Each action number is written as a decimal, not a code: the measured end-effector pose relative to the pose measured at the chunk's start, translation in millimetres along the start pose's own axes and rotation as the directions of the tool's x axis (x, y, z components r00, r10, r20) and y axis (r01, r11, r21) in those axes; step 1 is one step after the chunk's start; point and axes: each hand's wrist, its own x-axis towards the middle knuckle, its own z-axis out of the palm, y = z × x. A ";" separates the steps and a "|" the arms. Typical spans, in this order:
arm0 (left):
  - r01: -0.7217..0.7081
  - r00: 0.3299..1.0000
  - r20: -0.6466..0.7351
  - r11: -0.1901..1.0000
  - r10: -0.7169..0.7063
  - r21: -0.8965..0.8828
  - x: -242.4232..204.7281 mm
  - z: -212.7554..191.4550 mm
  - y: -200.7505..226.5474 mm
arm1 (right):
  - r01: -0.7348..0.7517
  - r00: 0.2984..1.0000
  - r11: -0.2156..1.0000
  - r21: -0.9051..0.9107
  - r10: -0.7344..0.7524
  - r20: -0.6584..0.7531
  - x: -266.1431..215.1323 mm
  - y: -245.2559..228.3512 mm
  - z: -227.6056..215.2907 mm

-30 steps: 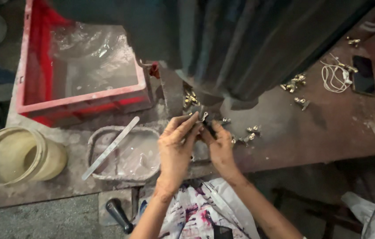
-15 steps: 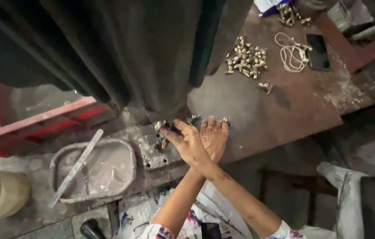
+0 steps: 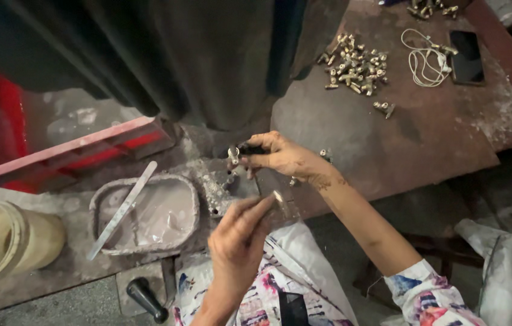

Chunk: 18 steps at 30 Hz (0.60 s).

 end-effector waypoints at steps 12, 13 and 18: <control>-0.091 0.963 0.239 0.687 -0.122 0.720 -15.9 14.5 -78.0 | 0.038 0.998 0.996 -0.080 -0.041 -0.037 0.7 2.2 7.9; -0.145 0.970 0.237 0.665 -0.049 0.732 -11.4 20.0 -84.0 | 0.023 0.999 0.998 -0.062 -0.026 -0.045 2.0 3.5 7.1; -0.319 0.862 0.507 0.746 -0.029 0.584 12.0 84.1 -107.5 | 0.022 0.996 0.998 -0.051 -0.026 -0.084 -1.6 6.6 5.0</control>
